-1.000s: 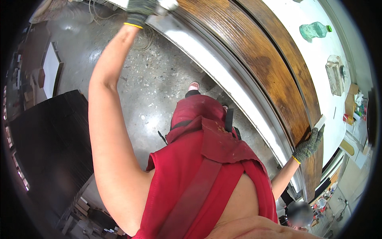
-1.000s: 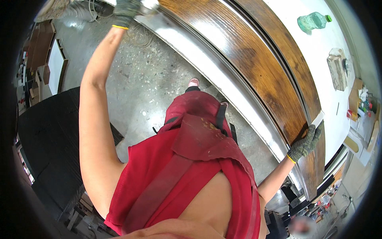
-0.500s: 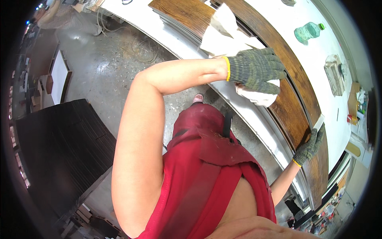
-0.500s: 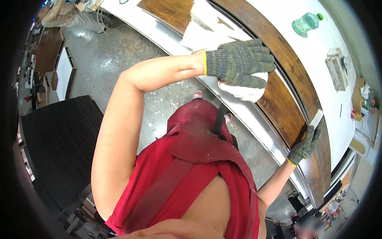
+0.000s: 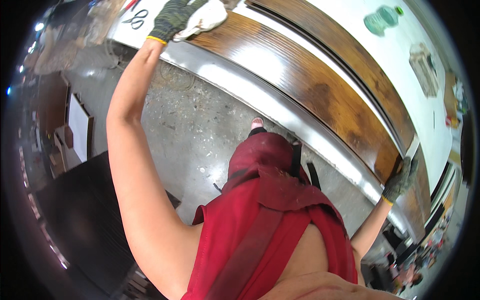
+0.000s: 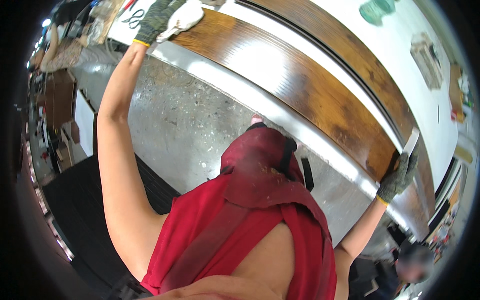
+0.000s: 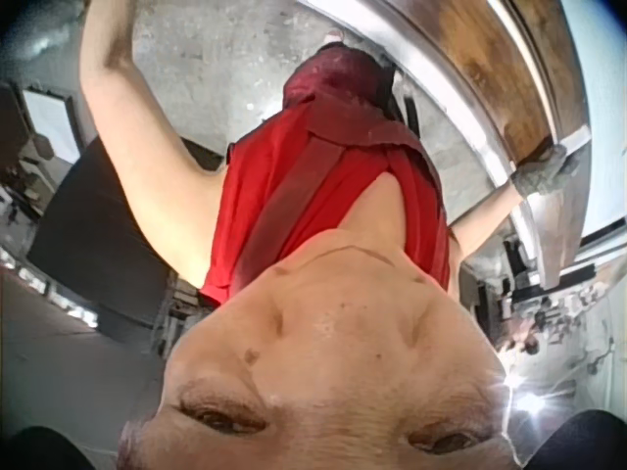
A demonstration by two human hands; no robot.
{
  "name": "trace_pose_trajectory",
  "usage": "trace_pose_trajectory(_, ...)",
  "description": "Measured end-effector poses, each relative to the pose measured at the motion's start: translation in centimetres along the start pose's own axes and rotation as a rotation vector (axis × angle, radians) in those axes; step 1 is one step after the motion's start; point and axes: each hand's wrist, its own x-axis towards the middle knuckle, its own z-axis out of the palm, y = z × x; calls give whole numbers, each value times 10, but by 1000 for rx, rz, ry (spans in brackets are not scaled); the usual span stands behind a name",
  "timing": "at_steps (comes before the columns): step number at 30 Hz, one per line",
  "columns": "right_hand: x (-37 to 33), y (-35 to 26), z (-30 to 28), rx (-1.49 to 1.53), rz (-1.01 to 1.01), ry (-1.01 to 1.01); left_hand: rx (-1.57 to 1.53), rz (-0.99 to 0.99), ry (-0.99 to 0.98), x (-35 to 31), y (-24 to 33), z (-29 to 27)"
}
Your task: The person sands a wooden board with a sanding block and wipes the surface with a cloth, handling the board one side at a time.
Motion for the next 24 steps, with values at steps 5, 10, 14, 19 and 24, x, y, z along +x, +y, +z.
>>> trace_pose_trajectory(5,3,36,-1,-233,-300,131,386,567,101,2,-41,-1)
trace_pose_trajectory(10,1,18,12,-81,-257,204,321,764,-73,-6,44,39)
trace_pose_trajectory(14,-3,15,17,-64,-308,187,-55,465,-340,-29,257,95)
trace_pose_trajectory(19,-1,27,23,130,-240,135,-121,853,-329,-37,407,178)
trace_pose_trajectory(24,5,-20,12,738,35,151,-371,981,-449,-26,454,189)
